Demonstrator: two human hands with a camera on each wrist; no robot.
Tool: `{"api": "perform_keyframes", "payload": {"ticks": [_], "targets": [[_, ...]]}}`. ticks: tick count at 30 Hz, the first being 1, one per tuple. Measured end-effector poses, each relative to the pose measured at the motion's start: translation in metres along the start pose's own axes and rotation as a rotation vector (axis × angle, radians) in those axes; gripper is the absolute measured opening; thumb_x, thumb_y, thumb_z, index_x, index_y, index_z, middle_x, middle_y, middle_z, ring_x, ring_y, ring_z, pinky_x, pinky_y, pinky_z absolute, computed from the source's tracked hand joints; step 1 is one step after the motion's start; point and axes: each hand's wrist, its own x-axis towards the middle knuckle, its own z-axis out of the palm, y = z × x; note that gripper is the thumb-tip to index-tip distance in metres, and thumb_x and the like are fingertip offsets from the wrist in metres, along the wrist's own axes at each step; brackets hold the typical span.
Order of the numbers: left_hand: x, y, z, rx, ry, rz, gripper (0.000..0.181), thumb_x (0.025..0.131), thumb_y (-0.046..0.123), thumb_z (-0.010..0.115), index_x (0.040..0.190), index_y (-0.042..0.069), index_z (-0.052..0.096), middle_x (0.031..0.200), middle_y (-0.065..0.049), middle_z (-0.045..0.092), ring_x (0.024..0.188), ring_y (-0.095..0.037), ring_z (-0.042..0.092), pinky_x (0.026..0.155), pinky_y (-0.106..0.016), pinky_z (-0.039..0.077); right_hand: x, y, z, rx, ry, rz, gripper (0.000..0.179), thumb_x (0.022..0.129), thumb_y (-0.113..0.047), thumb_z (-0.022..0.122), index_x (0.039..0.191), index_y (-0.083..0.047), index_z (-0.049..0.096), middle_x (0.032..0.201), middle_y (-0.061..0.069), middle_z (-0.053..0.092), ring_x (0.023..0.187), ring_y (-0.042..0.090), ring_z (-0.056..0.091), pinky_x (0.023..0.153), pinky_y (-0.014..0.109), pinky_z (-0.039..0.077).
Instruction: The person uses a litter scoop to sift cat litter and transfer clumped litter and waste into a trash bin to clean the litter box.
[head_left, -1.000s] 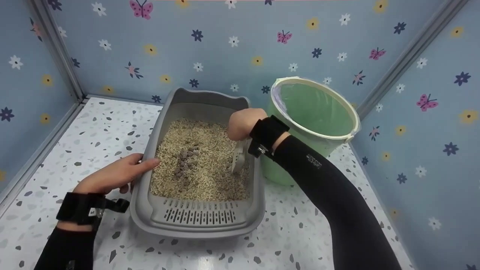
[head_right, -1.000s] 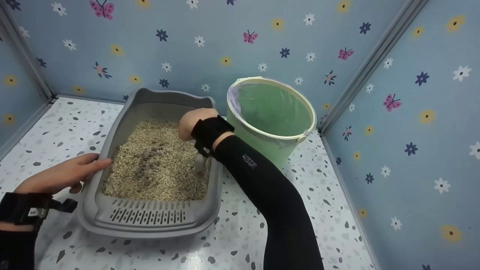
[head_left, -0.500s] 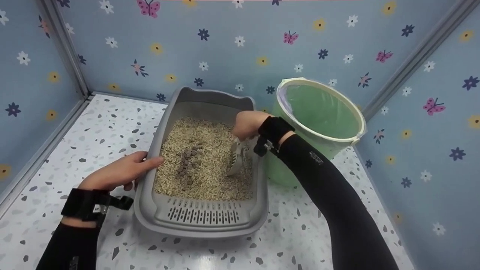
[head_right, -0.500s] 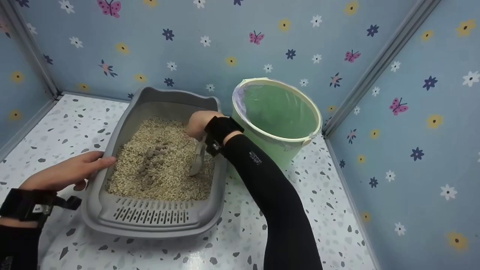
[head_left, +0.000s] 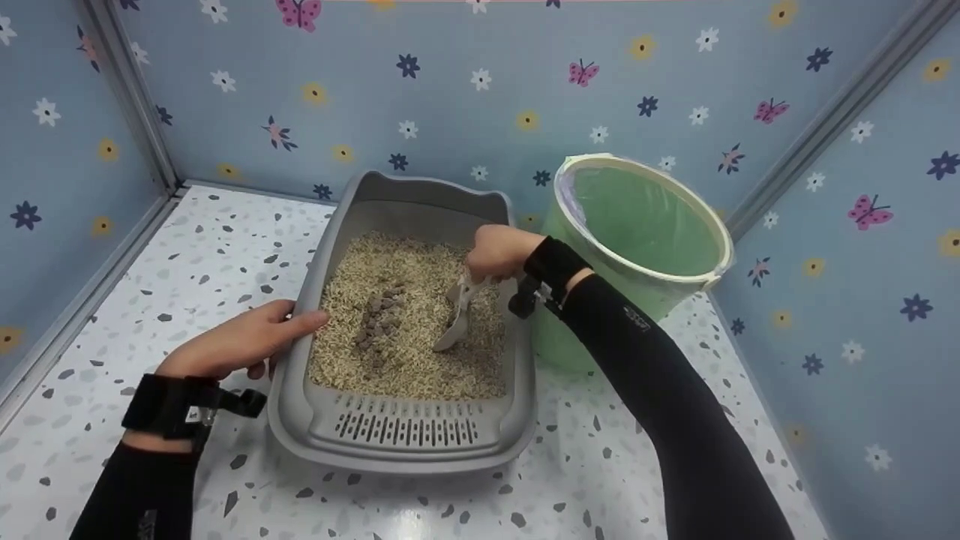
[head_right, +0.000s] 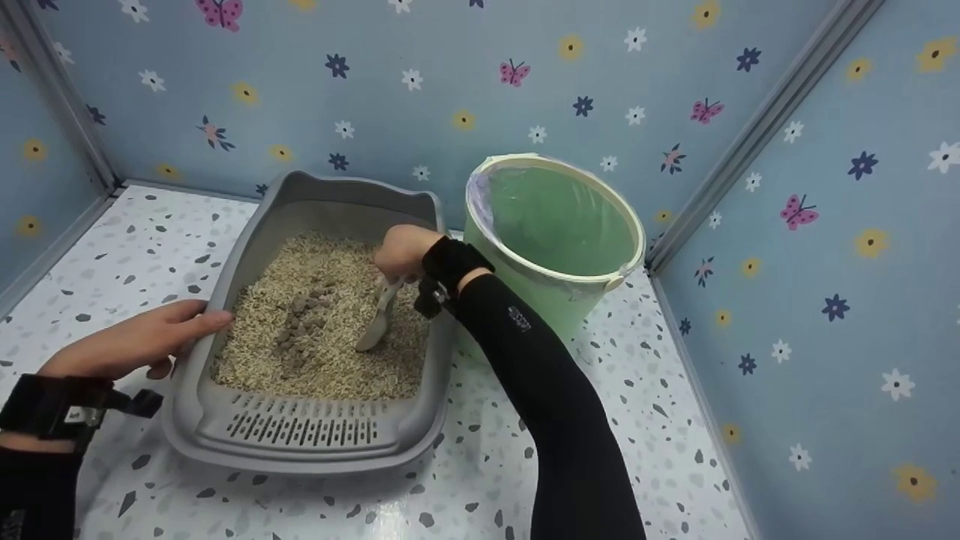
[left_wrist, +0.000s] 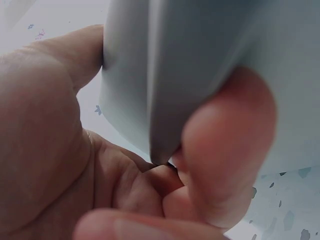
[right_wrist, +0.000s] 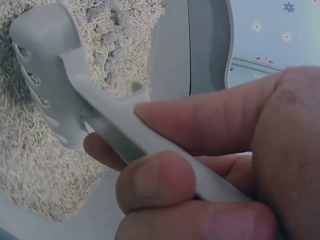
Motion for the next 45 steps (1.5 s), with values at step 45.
{"api": "perform_keyframes", "payload": {"ticks": [45], "targets": [[-0.001, 0.002, -0.001, -0.007, 0.01, -0.017, 0.067, 0.113, 0.064, 0.055, 0.137, 0.001, 0.049, 0.09, -0.009, 0.063, 0.063, -0.017, 0.051, 0.049, -0.026, 0.041, 0.047, -0.03, 0.073, -0.344, -0.087, -0.068, 0.035, 0.12, -0.025, 0.053, 0.088, -0.012, 0.052, 0.082, 0.004, 0.046, 0.074, 0.021, 0.044, 0.076, 0.036, 0.039]]}}
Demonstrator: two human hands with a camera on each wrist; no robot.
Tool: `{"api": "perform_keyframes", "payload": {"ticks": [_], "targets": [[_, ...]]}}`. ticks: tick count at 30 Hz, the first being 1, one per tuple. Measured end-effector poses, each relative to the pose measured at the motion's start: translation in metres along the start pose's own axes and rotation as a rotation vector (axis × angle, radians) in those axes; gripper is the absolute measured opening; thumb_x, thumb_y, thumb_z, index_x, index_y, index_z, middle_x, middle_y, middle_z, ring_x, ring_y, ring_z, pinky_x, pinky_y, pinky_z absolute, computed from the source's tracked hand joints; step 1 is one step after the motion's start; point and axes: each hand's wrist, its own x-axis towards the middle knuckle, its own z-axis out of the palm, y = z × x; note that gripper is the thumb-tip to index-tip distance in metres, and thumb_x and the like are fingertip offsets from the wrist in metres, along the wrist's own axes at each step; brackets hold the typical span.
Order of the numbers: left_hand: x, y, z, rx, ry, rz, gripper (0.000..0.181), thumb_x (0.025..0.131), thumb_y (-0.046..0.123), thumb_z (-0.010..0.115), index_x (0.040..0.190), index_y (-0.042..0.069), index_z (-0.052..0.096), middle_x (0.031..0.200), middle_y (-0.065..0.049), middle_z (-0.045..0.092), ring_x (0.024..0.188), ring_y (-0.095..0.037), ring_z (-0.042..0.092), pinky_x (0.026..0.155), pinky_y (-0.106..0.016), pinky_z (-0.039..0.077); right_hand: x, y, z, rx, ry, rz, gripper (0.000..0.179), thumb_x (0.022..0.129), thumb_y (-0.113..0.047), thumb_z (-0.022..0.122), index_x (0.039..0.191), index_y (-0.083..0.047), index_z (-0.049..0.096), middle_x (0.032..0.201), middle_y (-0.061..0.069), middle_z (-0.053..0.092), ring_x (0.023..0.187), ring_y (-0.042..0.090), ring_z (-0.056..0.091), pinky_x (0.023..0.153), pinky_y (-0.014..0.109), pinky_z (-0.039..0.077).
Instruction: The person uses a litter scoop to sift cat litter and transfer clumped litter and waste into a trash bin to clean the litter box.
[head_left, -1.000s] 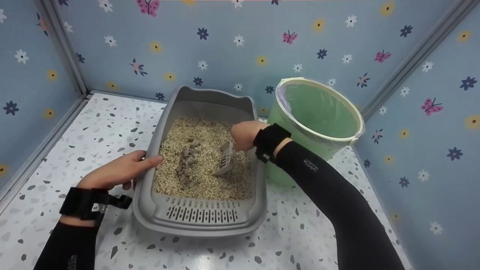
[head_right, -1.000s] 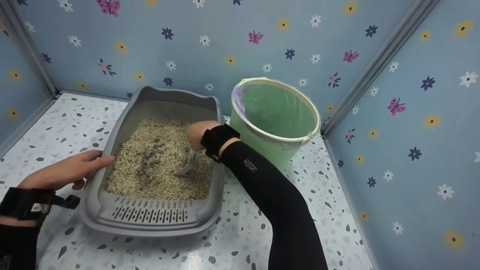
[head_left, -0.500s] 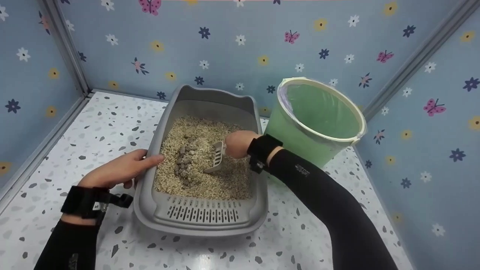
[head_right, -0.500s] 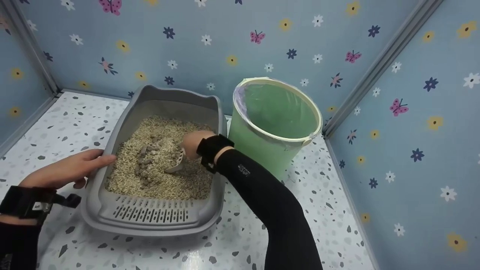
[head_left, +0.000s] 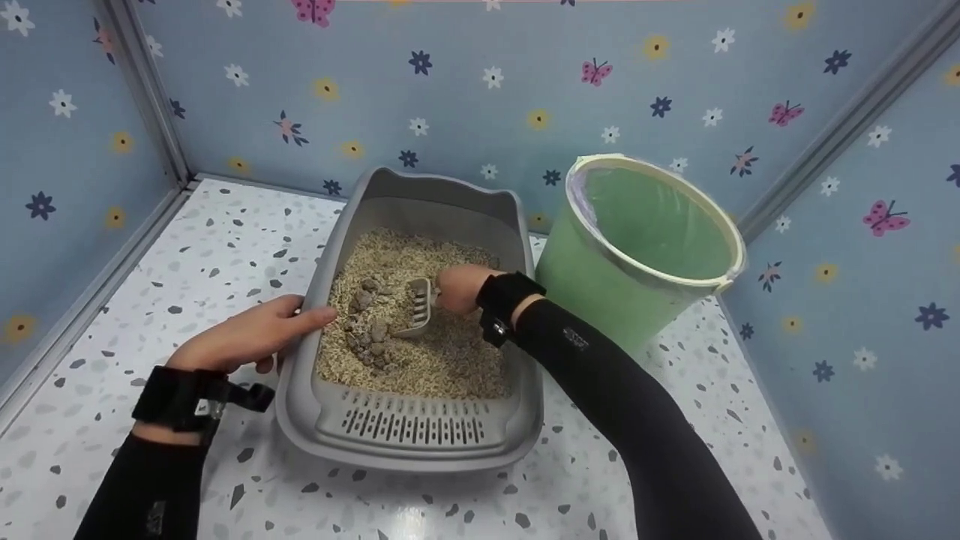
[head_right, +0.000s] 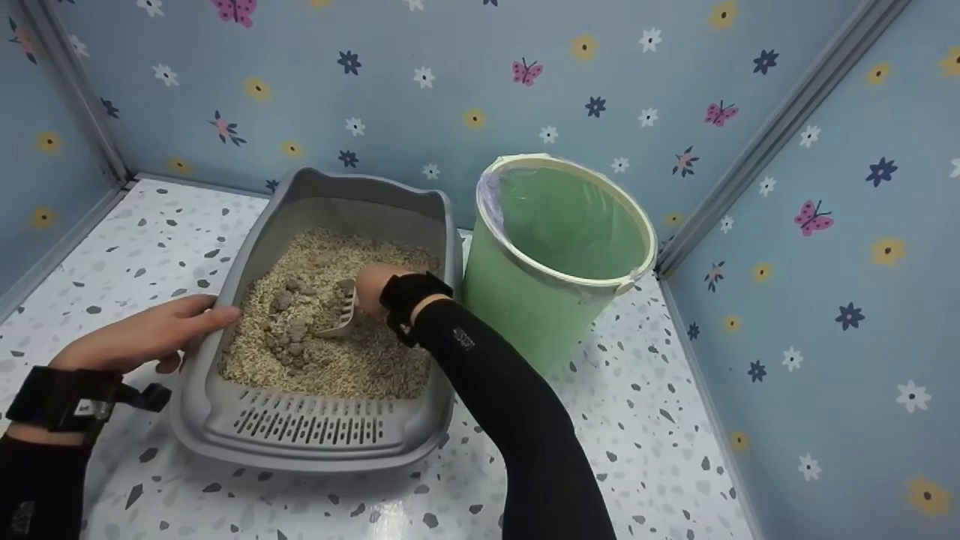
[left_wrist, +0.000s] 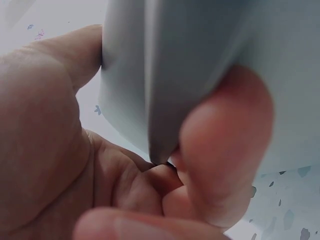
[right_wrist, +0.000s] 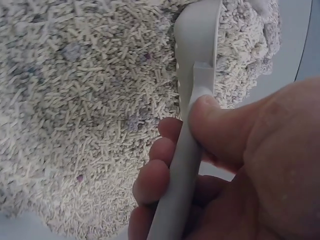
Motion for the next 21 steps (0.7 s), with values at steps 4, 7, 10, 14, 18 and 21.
{"api": "perform_keyframes", "payload": {"ticks": [4, 7, 10, 14, 18, 21], "targets": [[-0.001, 0.001, 0.0, 0.013, 0.002, 0.002, 0.067, 0.114, 0.062, 0.054, 0.139, 0.0, 0.048, 0.091, -0.009, 0.063, 0.063, -0.017, 0.053, 0.049, -0.027, 0.042, 0.007, -0.001, 0.003, 0.002, 0.035, -0.015, 0.035, 0.119, -0.026, 0.055, 0.087, -0.012, 0.049, 0.083, 0.003, 0.046, 0.076, 0.021, 0.046, 0.075, 0.034, 0.039], [0.0, 0.0, 0.0, 0.013, 0.004, 0.006, 0.065, 0.115, 0.06, 0.054, 0.139, 0.0, 0.048, 0.089, -0.007, 0.06, 0.064, -0.017, 0.051, 0.049, -0.027, 0.041, 0.013, -0.001, 0.007, 0.024, 0.055, -0.032, 0.033, 0.117, -0.023, 0.057, 0.087, -0.012, 0.05, 0.084, 0.002, 0.048, 0.078, 0.022, 0.047, 0.074, 0.033, 0.04], [0.0, -0.002, 0.001, 0.011, 0.007, 0.002, 0.064, 0.115, 0.059, 0.054, 0.139, 0.0, 0.048, 0.089, -0.007, 0.06, 0.064, -0.017, 0.051, 0.049, -0.027, 0.041, 0.019, -0.001, 0.01, 0.065, 0.077, -0.024, 0.033, 0.116, -0.022, 0.059, 0.086, -0.012, 0.051, 0.082, 0.002, 0.049, 0.075, 0.021, 0.047, 0.071, 0.033, 0.041], [0.0, -0.004, 0.001, 0.018, 0.008, -0.01, 0.065, 0.115, 0.06, 0.053, 0.14, 0.0, 0.047, 0.092, -0.007, 0.06, 0.062, -0.017, 0.05, 0.049, -0.027, 0.04, 0.028, -0.003, 0.015, 0.133, 0.106, -0.016, 0.034, 0.117, -0.024, 0.06, 0.086, -0.012, 0.054, 0.077, 0.0, 0.045, 0.069, 0.019, 0.043, 0.069, 0.033, 0.038], [0.0, -0.003, 0.001, 0.017, 0.006, -0.013, 0.067, 0.114, 0.062, 0.053, 0.141, 0.0, 0.047, 0.092, -0.008, 0.061, 0.061, -0.016, 0.051, 0.05, -0.027, 0.041, 0.034, -0.006, 0.021, 0.204, 0.133, -0.043, 0.031, 0.118, -0.026, 0.06, 0.091, -0.01, 0.058, 0.076, 0.0, 0.042, 0.068, 0.017, 0.039, 0.069, 0.033, 0.035], [-0.002, 0.0, 0.0, 0.004, 0.008, -0.011, 0.069, 0.113, 0.063, 0.055, 0.139, 0.0, 0.048, 0.09, -0.009, 0.061, 0.061, -0.016, 0.051, 0.049, -0.026, 0.041, 0.037, -0.007, 0.024, 0.238, 0.155, -0.044, 0.031, 0.118, -0.028, 0.061, 0.093, -0.01, 0.058, 0.076, 0.0, 0.04, 0.068, 0.017, 0.038, 0.069, 0.032, 0.034]]}}
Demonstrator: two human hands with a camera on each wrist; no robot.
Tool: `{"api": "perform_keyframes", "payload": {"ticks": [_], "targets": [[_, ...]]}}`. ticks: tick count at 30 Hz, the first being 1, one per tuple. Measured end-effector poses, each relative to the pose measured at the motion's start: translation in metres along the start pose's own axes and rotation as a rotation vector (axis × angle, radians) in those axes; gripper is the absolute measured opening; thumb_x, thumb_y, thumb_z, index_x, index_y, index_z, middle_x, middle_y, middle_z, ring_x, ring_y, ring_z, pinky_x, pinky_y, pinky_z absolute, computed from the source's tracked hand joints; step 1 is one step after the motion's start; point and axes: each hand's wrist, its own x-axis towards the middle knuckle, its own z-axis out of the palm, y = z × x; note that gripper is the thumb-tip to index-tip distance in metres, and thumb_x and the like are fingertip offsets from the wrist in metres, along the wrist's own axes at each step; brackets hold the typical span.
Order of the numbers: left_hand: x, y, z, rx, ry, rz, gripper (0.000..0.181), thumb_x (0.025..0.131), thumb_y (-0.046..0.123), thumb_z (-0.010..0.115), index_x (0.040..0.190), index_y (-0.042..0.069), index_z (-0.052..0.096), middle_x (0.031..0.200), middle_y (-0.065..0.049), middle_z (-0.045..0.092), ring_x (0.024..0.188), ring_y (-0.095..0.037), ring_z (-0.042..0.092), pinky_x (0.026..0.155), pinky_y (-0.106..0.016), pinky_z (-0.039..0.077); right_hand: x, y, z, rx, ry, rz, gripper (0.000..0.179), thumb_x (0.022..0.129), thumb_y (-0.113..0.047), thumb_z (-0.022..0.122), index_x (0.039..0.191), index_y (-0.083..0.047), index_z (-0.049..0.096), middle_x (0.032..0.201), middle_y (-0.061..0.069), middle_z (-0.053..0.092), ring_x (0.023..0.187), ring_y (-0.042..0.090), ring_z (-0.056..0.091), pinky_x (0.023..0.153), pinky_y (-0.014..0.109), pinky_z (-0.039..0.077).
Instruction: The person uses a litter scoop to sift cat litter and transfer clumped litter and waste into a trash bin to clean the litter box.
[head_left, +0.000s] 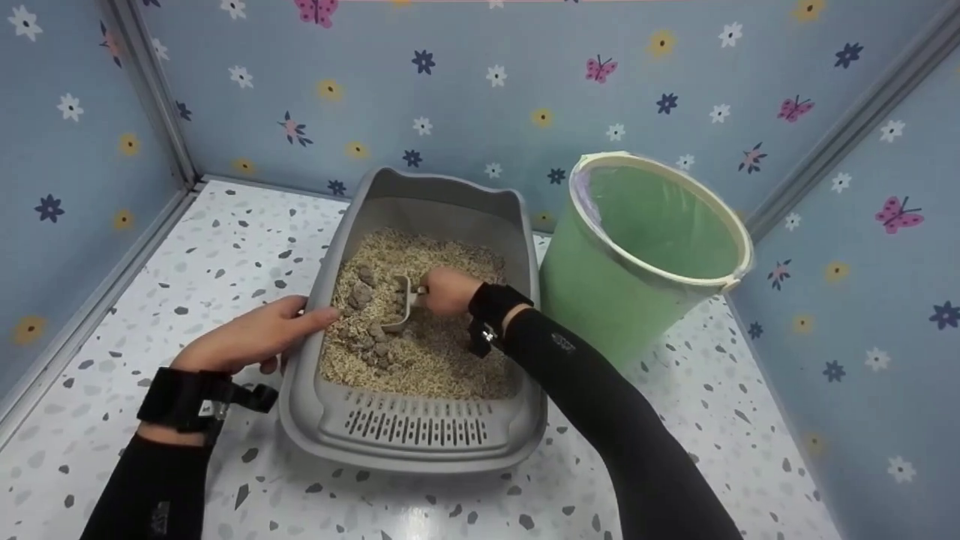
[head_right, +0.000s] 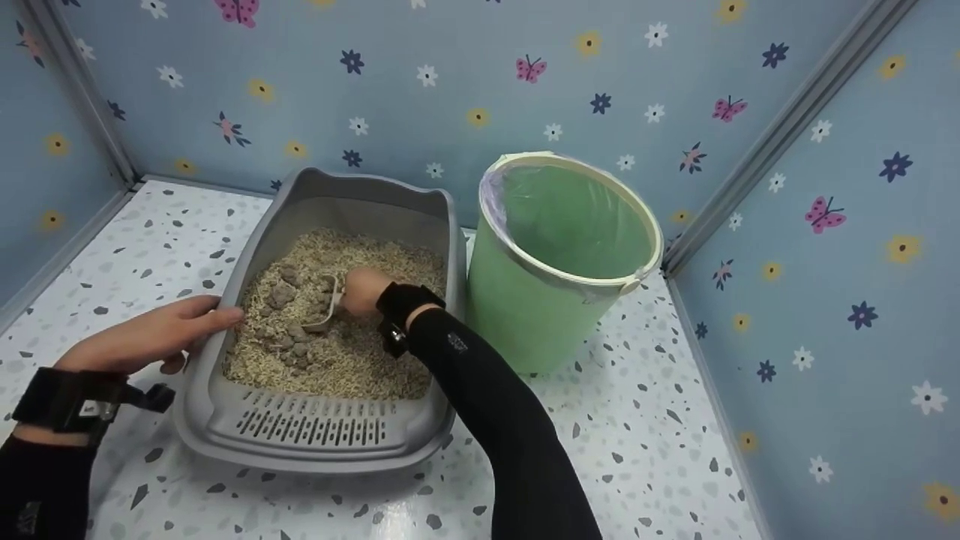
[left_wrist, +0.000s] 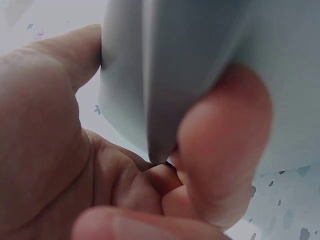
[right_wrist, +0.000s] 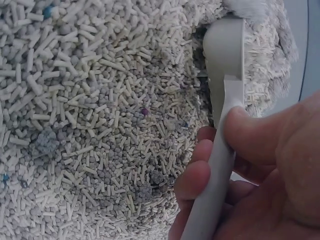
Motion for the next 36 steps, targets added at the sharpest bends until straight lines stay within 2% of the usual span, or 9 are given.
{"api": "perform_keyframes", "payload": {"ticks": [5, 10, 18, 26, 36], "targets": [[-0.0009, 0.0026, -0.0003, -0.017, 0.002, 0.008, 0.067, 0.113, 0.064, 0.056, 0.133, 0.0, 0.05, 0.085, -0.007, 0.058, 0.06, -0.014, 0.047, 0.048, -0.026, 0.04, 0.0003, 0.0014, 0.0016, 0.011, 0.039, -0.003, 0.033, 0.117, -0.028, 0.063, 0.089, -0.012, 0.055, 0.075, 0.0, 0.038, 0.067, 0.017, 0.038, 0.067, 0.031, 0.033], [-0.0019, 0.0005, -0.0015, -0.002, -0.002, 0.01, 0.067, 0.114, 0.061, 0.055, 0.137, -0.001, 0.048, 0.088, -0.008, 0.06, 0.061, -0.015, 0.05, 0.049, -0.026, 0.041, -0.0029, -0.002, 0.0, 0.001, 0.062, -0.017, 0.032, 0.116, -0.026, 0.064, 0.089, -0.012, 0.055, 0.075, 0.0, 0.039, 0.069, 0.017, 0.038, 0.069, 0.031, 0.032], [-0.0006, 0.003, -0.0008, -0.008, 0.002, 0.002, 0.066, 0.113, 0.063, 0.056, 0.135, 0.001, 0.049, 0.086, -0.007, 0.06, 0.062, -0.016, 0.05, 0.049, -0.026, 0.041, -0.0072, -0.0031, -0.001, 0.08, 0.035, 0.016, 0.027, 0.115, -0.019, 0.065, 0.09, -0.011, 0.059, 0.076, 0.0, 0.041, 0.068, 0.017, 0.037, 0.068, 0.032, 0.032], [0.0012, 0.0022, 0.0, 0.015, -0.005, 0.007, 0.065, 0.115, 0.06, 0.054, 0.14, 0.001, 0.047, 0.088, -0.006, 0.06, 0.062, -0.016, 0.052, 0.049, -0.027, 0.041, -0.0077, 0.0008, 0.001, 0.167, -0.008, 0.052, 0.038, 0.115, -0.026, 0.065, 0.08, -0.016, 0.053, 0.069, -0.004, 0.035, 0.062, 0.014, 0.033, 0.066, 0.03, 0.031], [0.0016, -0.0002, -0.0003, 0.021, -0.006, 0.015, 0.063, 0.116, 0.058, 0.053, 0.139, -0.001, 0.047, 0.091, -0.008, 0.062, 0.06, -0.016, 0.052, 0.049, -0.027, 0.042, -0.0051, -0.0007, 0.0024, 0.237, 0.014, 0.118, 0.04, 0.112, -0.024, 0.068, 0.076, -0.017, 0.051, 0.068, -0.005, 0.036, 0.059, 0.013, 0.034, 0.061, 0.029, 0.031]]}}
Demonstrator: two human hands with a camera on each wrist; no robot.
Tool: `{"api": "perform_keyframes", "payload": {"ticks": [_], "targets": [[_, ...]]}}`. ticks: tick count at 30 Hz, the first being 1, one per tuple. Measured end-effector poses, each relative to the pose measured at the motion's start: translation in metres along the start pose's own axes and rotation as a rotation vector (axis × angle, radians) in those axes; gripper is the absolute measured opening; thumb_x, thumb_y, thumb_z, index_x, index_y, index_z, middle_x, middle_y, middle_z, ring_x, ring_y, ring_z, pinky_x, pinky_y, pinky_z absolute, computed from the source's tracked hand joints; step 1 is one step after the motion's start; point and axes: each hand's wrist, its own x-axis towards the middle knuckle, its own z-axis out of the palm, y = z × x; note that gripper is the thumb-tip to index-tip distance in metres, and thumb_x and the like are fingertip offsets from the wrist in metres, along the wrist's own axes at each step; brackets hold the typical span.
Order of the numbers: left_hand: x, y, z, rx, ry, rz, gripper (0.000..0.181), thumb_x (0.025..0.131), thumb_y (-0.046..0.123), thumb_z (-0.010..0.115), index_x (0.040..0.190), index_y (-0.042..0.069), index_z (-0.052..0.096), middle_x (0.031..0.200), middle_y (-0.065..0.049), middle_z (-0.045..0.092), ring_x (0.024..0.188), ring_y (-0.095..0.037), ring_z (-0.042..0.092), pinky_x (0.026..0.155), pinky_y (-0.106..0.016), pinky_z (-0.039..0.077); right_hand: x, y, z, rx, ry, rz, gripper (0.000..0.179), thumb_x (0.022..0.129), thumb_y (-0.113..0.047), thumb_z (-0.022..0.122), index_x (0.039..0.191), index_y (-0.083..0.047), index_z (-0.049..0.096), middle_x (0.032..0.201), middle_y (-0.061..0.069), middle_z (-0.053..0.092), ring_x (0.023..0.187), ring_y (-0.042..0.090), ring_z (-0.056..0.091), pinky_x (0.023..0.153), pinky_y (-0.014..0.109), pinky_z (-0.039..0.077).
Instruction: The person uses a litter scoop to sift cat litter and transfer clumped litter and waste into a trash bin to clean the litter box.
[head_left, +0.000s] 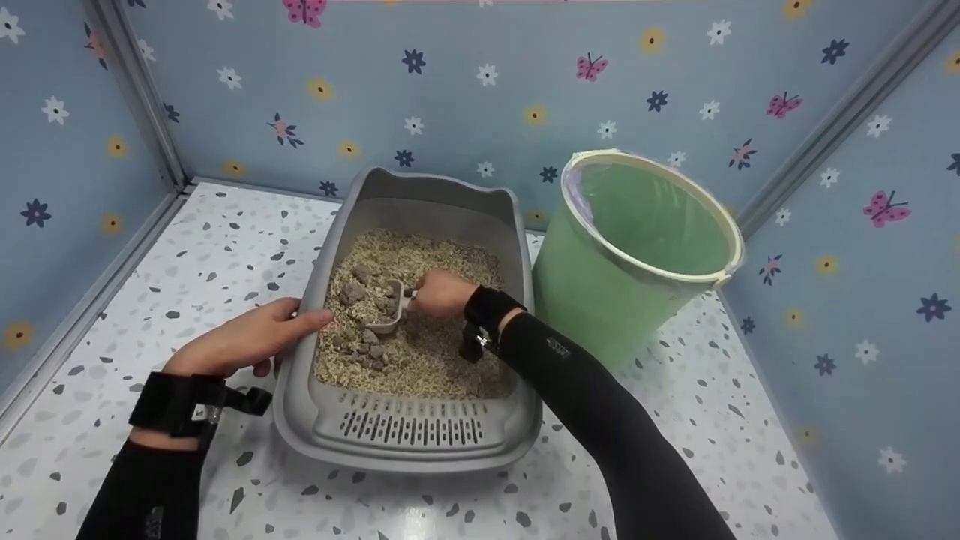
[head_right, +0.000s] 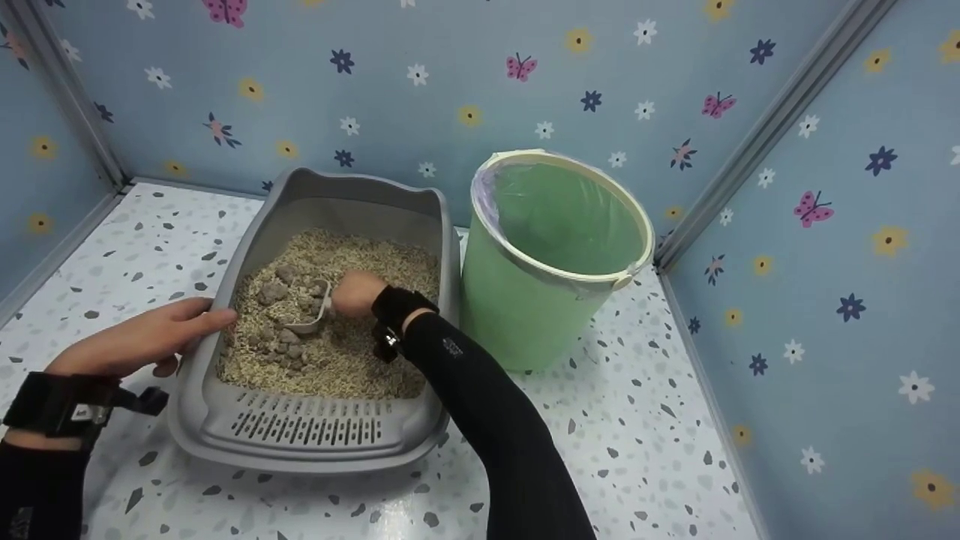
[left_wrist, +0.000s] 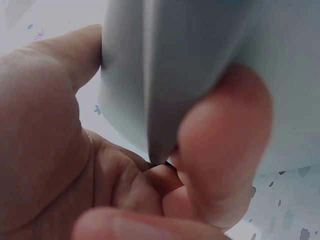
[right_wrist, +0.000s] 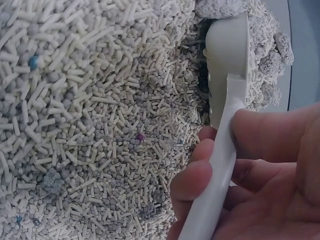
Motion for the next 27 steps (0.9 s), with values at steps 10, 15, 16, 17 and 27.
{"api": "perform_keyframes", "payload": {"ticks": [10, 15, 16, 17, 27], "targets": [[-0.0006, 0.0004, 0.0001, -0.011, -0.004, 0.012, 0.066, 0.116, 0.058, 0.052, 0.141, -0.002, 0.047, 0.09, -0.009, 0.065, 0.06, -0.017, 0.054, 0.049, -0.027, 0.042, 0.0003, -0.0007, 0.0044, -0.02, 0.086, -0.007, 0.034, 0.107, -0.019, 0.07, 0.08, -0.016, 0.05, 0.07, -0.004, 0.038, 0.062, 0.014, 0.037, 0.062, 0.029, 0.031], [-0.0002, -0.0001, 0.0014, -0.013, 0.002, -0.001, 0.065, 0.115, 0.06, 0.053, 0.139, 0.0, 0.047, 0.087, -0.007, 0.061, 0.061, -0.016, 0.052, 0.048, -0.027, 0.041, -0.0008, -0.0008, 0.0048, -0.002, 0.044, -0.008, 0.038, 0.111, -0.02, 0.068, 0.079, -0.016, 0.048, 0.068, -0.004, 0.034, 0.06, 0.013, 0.033, 0.063, 0.029, 0.029], [-0.0004, 0.0, 0.0016, -0.015, 0.002, -0.001, 0.065, 0.115, 0.06, 0.053, 0.138, 0.0, 0.047, 0.086, -0.006, 0.059, 0.061, -0.016, 0.051, 0.048, -0.027, 0.041, -0.0011, -0.0011, 0.0046, 0.005, 0.034, -0.008, 0.039, 0.112, -0.02, 0.067, 0.079, -0.016, 0.047, 0.068, -0.004, 0.032, 0.06, 0.013, 0.031, 0.063, 0.03, 0.029], [-0.0004, -0.0001, 0.002, -0.016, 0.003, -0.001, 0.064, 0.115, 0.06, 0.053, 0.137, 0.001, 0.047, 0.085, -0.006, 0.059, 0.061, -0.016, 0.05, 0.048, -0.027, 0.041, -0.0013, -0.0011, 0.0045, 0.012, 0.025, -0.008, 0.04, 0.112, -0.02, 0.067, 0.078, -0.017, 0.046, 0.068, -0.004, 0.031, 0.059, 0.013, 0.03, 0.063, 0.03, 0.028], [0.0005, -0.0009, 0.0005, -0.012, 0.001, -0.003, 0.066, 0.115, 0.06, 0.054, 0.139, 0.0, 0.047, 0.09, -0.009, 0.063, 0.059, -0.016, 0.052, 0.048, -0.027, 0.042, -0.0024, 0.0034, -0.0023, 0.002, -0.049, -0.077, 0.052, 0.113, -0.023, 0.065, 0.067, -0.019, 0.04, 0.063, -0.007, 0.029, 0.055, 0.011, 0.027, 0.062, 0.029, 0.028]]}}
